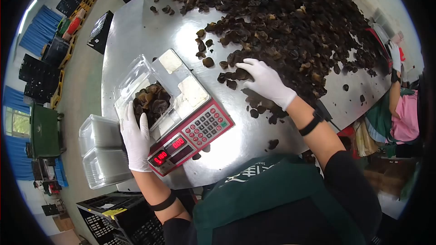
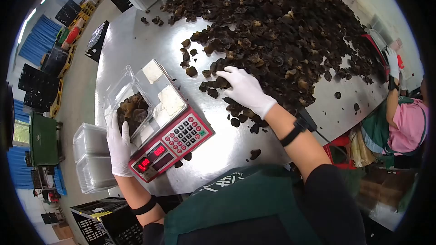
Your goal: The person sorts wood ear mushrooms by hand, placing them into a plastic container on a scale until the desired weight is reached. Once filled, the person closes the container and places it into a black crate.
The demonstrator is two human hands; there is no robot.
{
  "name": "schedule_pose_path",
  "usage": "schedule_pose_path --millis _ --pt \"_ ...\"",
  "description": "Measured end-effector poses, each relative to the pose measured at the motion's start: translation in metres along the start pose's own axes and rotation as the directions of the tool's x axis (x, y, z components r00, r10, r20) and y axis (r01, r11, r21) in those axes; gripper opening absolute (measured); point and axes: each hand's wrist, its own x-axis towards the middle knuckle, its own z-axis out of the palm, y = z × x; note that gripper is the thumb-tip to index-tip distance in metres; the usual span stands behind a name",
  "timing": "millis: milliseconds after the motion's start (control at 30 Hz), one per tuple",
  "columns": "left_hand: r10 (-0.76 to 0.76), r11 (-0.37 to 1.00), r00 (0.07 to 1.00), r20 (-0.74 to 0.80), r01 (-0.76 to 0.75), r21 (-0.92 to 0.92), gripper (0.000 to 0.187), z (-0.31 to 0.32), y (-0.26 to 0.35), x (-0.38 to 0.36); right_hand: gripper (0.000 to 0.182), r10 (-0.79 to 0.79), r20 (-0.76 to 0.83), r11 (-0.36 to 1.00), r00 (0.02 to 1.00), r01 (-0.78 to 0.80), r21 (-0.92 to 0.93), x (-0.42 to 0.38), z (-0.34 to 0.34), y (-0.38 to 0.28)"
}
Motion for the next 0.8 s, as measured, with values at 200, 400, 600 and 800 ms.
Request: schedule_pose_path --millis 200,400,600,800 --pt "-0.114 0.954 0.963 -0.246 0.037 -0.296 0.049 -0.013 0.008 -0.012 0.032 0.115 0.176 0.973 0.978 -0.147 0.177 0.044 0.027 0.017" --pt "-0.315 0.901 0.838 -0.445 0.117 -0.417 0.041 -0.027 0.008 -0.036 0.020 0.371 0.359 0.591 0.856 -0.516 0.620 0.039 -0.028 -0.018" --pt "-0.065 0.876 0.889 -0.454 -0.167 -0.452 0.033 -0.012 0.070 -0.048 0.018 0.307 0.375 0.583 0.875 -0.484 0.653 0.021 -0.046 -0.068" --pt "0.081 0.763 0.975 -0.209 -0.196 -0.616 0.032 0.020 0.118 -0.063 0.021 0.240 0.428 0.570 0.871 -0.484 0.664 0.007 -0.037 -0.100"
